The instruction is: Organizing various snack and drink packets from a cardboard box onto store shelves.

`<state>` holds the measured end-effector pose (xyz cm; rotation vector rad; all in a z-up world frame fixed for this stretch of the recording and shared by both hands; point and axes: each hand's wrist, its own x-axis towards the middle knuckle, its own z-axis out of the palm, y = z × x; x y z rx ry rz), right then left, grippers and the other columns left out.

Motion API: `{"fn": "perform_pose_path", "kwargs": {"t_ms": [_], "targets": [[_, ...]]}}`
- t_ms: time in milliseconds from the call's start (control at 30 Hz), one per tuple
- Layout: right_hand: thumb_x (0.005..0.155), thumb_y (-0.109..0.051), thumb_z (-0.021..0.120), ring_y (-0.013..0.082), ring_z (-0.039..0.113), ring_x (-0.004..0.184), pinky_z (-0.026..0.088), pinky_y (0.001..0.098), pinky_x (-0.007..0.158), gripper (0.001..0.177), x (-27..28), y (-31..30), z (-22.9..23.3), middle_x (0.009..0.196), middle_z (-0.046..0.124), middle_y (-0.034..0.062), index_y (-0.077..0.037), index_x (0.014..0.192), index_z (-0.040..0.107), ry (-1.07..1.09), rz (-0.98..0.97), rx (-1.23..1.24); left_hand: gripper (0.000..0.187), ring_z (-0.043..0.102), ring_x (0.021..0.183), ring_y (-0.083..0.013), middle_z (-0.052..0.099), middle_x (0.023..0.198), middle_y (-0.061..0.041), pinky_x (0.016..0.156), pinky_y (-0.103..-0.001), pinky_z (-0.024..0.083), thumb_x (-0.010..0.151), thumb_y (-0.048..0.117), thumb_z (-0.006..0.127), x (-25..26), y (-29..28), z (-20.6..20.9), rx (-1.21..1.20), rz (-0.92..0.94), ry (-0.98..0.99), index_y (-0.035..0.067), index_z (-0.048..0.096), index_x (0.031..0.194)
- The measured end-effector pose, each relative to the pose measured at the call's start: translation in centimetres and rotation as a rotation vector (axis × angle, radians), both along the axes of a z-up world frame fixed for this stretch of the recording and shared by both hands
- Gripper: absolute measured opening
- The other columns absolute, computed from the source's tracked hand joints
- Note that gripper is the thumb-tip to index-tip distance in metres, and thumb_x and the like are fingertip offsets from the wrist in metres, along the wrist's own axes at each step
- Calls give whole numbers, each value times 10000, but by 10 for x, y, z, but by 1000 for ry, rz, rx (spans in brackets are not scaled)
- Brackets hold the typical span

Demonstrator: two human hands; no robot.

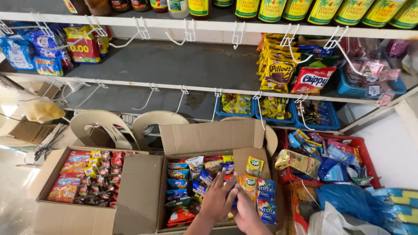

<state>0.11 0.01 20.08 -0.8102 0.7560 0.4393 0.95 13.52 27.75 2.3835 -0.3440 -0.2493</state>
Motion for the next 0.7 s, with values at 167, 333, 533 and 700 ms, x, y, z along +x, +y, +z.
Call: {"fn": "perform_pose_path", "kwargs": {"t_ms": [167, 333, 533, 700], "targets": [[1041, -404, 511, 191, 660, 905, 540, 401, 766, 384, 0, -6, -53, 1033, 681, 50, -103, 1265, 593, -148, 14, -8, 783, 394, 1411, -430, 271, 1633, -202, 1103, -502, 364, 972, 570, 483, 15, 18, -73, -47, 240, 118, 117, 289, 1580], [1059, -431, 505, 214, 677, 881, 536, 380, 766, 423, 3, -4, -4, 980, 685, 90, -46, 1218, 581, -267, 134, -18, 723, 685, 1205, -364, 734, 1284, -237, 1030, -431, 484, 1092, 563, 241, 20, 26, -206, -361, 481, 602, 51, 643, 1405], [1016, -543, 459, 251, 706, 852, 603, 448, 758, 542, 11, -12, -10, 940, 703, 117, -45, 1152, 626, -287, 300, 89, 447, 719, 984, -246, 719, 1132, -114, 855, -407, 566, 990, 296, 401, 5, 13, -113, -1205, 494, 880, 124, 595, 1353], [916, -692, 428, 208, 692, 934, 570, 465, 751, 632, 14, -7, 33, 1038, 706, 56, -189, 1237, 638, -134, 349, 39, 334, 708, 1010, -121, 754, 1146, -106, 883, -298, 585, 1002, 65, 606, 21, 18, -103, -1043, 259, 280, 20, 618, 1332]]}}
